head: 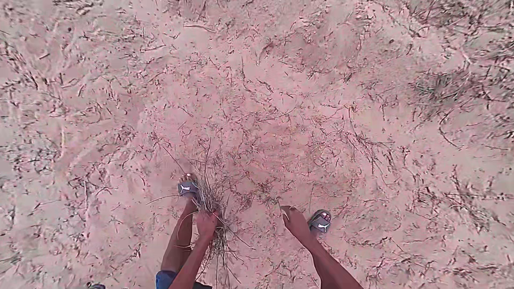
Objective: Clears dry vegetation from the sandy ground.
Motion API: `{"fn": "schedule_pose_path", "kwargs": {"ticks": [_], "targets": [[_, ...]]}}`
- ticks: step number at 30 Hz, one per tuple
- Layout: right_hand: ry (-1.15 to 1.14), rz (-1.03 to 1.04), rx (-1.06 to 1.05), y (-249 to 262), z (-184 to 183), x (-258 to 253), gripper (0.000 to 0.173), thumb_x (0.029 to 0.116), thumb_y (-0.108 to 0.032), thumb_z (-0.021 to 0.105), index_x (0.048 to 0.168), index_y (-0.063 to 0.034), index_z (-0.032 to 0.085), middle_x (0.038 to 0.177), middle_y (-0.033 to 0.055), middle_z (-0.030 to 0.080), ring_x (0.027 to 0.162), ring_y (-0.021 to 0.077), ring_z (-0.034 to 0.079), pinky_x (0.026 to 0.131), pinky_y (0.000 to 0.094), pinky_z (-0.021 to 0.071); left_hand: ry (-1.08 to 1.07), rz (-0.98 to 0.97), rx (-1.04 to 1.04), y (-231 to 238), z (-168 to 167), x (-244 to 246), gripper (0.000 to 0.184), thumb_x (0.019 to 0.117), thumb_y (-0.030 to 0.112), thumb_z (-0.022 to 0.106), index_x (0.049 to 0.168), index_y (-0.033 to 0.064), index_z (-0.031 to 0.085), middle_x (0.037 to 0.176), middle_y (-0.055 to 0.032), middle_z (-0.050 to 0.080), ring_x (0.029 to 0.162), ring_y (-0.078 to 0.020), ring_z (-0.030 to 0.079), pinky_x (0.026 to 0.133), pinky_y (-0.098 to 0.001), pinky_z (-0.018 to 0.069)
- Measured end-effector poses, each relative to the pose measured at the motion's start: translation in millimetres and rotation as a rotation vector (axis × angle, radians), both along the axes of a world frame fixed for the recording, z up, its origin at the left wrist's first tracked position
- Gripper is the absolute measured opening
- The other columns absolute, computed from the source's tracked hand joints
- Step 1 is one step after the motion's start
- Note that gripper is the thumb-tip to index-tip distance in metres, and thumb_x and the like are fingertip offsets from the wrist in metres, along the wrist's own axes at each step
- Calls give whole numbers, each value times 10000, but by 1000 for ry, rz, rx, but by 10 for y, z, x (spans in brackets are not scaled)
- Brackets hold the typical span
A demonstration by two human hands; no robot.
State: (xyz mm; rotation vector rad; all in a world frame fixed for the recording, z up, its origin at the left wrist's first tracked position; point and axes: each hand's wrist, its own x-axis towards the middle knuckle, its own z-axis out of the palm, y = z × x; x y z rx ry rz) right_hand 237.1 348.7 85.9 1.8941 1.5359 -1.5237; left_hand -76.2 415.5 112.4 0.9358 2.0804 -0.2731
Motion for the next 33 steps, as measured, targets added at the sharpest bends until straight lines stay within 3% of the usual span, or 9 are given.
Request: {"fn": "schedule_pose_path", "kwargs": {"ticks": [4, 7, 9, 11, 19, 21, 24, 27, 33], "targets": [[-118, 383, 281, 1507, -1023, -396, 531, 998, 52, 477, 1526, 5, 447, 1546, 242, 479, 1502, 417, 362, 1208, 523, 334, -21, -94, -240, -153, -617, -402, 659, 985, 235, 682, 1521, -32, 409, 1389, -321, 569, 1313, -469, 549, 1100, -605, 413], [-203, 437, 597, 2591, -1624, -622, 476, 1001, 49, 483, 1475, 0, 502, 1441, 299, 550, 1448, 497, 405, 1176, 571, 360, -76, -96, -230, -210, -469, -422, 691, 923, 204, 723, 1512, -15, 435, 1255, -297, 652, 1182, -456, 637, 1006, -609, 483], [-393, 372, 628, 3409, -1843, -618, 479, 1018, 65, 442, 1497, 63, 427, 1484, 331, 487, 1475, 512, 348, 1192, 586, 309, -195, 192, -30, 150, -419, -507, 522, 891, 84, 756, 1346, -77, 558, 1170, -238, 682, 1129, -310, 660, 1012, -456, 503], [-542, 267, 467, 3755, -2049, -466, 400, 1043, 18, 428, 1429, 107, 475, 1394, 342, 545, 1373, 512, 471, 1090, 594, 413, -310, 515, 172, 436, -465, -767, 295, 888, 31, 715, 1130, -86, 594, 943, -95, 688, 871, -111, 683, 807, -275, 578], [-284, -270, 423, 2303, -2158, -1213, 265, 1049, -89, 455, 1112, 83, 646, 931, 303, 682, 908, 484, 701, 775, 604, 542, -189, 658, 471, 994, -497, -1450, 449, 930, 43, 683, 1327, -83, 514, 1146, -142, 650, 980, -114, 656, 874, -308, 566], [-172, -189, 396, 1756, -1851, -1497, 237, 1030, -70, 465, 1045, 80, 647, 847, 280, 665, 821, 471, 698, 700, 592, 545, -173, 718, 492, 1030, -484, -1378, 444, 898, 3, 705, 1291, -87, 519, 1109, -135, 647, 963, -116, 655, 859, -305, 569], [104, 215, -109, 880, -1142, -1890, 314, 1037, -70, 430, 1220, 92, 627, 1084, 317, 673, 1044, 490, 671, 894, 610, 512, -176, 788, 457, 1069, -496, -1248, 421, 899, 9, 719, 1263, -81, 527, 1052, -127, 644, 915, -118, 650, 821, -304, 564], [274, 488, -364, -26, -905, -2105, 298, 1025, -125, 499, 1215, 60, 636, 1129, 292, 669, 1066, 465, 664, 875, 611, 510, -172, 709, 363, 1053, -481, -1112, 427, 890, 47, 746, 1253, -76, 557, 1057, -146, 669, 927, -150, 670, 831, -340, 576], [130, 408, 266, 1169, -1486, -2289, 274, 967, 12, 544, 1209, 55, 666, 1117, 290, 674, 1081, 476, 658, 825, 555, 559, -177, 647, 390, 1094, -477, -1159, 574, 860, 63, 779, 1352, -53, 508, 1149, -163, 657, 1014, -168, 668, 893, -364, 566]]}}
